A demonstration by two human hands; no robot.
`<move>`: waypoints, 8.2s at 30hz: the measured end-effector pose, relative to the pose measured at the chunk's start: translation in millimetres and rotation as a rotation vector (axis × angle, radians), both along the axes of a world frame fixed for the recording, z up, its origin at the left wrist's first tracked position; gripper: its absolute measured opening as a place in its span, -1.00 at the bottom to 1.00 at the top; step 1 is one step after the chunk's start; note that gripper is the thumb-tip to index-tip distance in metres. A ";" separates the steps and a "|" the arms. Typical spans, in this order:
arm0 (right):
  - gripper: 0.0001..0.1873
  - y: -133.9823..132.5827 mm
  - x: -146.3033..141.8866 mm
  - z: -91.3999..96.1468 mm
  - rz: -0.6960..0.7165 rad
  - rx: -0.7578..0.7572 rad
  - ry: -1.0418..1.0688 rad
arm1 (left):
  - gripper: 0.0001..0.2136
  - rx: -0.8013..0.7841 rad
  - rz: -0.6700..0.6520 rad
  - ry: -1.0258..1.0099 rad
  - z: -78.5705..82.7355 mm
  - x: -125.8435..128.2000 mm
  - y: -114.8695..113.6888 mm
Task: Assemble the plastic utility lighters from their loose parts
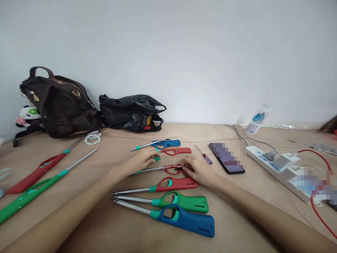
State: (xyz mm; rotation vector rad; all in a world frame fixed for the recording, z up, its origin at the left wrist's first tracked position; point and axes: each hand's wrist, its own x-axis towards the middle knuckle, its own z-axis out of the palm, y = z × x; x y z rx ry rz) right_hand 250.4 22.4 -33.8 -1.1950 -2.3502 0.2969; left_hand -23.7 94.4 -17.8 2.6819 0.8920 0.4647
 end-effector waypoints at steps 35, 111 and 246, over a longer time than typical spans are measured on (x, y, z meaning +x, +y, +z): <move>-0.85 -1.9 -2.3 1.7 -0.006 0.012 -0.015 | -0.83 0.135 -0.105 -0.051 1.3 -1.9 -4.2; -0.88 6.0 -5.8 -12.7 -0.176 -0.176 0.317 | -0.87 0.269 -0.250 -0.026 -15.6 50.4 -12.0; -0.67 55.5 39.1 -4.3 0.013 0.261 -0.337 | -0.77 0.278 0.014 -0.150 -7.1 5.2 -28.1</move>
